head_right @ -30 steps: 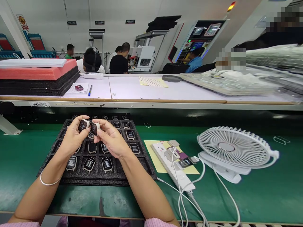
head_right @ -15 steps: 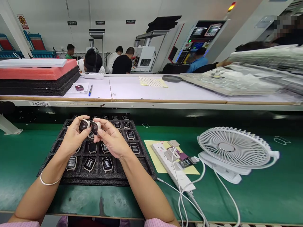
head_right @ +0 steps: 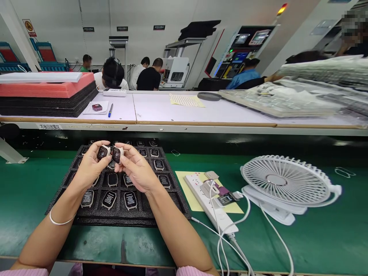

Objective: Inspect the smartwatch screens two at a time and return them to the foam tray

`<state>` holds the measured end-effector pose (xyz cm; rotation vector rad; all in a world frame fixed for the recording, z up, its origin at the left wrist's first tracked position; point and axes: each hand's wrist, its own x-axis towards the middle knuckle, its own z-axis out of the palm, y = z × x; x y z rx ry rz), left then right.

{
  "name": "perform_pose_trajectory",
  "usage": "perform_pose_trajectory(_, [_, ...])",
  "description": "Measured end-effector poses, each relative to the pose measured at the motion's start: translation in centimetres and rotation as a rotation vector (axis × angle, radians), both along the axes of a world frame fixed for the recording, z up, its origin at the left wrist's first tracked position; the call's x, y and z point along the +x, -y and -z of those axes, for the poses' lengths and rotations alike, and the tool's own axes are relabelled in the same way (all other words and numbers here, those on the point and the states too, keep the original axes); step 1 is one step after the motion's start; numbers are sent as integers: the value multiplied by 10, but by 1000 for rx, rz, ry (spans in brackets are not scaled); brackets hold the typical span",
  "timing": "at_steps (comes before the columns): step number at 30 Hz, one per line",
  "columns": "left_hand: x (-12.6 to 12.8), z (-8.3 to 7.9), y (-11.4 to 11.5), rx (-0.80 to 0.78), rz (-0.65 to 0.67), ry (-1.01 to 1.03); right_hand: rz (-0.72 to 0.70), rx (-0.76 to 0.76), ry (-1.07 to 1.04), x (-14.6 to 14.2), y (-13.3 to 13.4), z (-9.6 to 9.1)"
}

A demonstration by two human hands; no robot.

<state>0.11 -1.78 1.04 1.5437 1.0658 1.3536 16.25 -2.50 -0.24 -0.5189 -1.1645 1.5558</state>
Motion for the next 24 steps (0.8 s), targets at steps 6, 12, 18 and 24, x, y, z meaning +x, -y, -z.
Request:
perform_pose_trajectory(6, [0,-1,0,-15,-2,-31,-4,9,19,0,0,0])
perform_pose_trajectory(12, [0,0,0,-10,-1,6,-18,1,17,0,1,0])
perform_pose_trajectory(18, [-2,1,-2,-20,-3,-20,-32,1,-56,-1,0,1])
perform_pose_trajectory(24, [0,-10,0,-261,4,262,-45,-217,-203,-1,-10,-2])
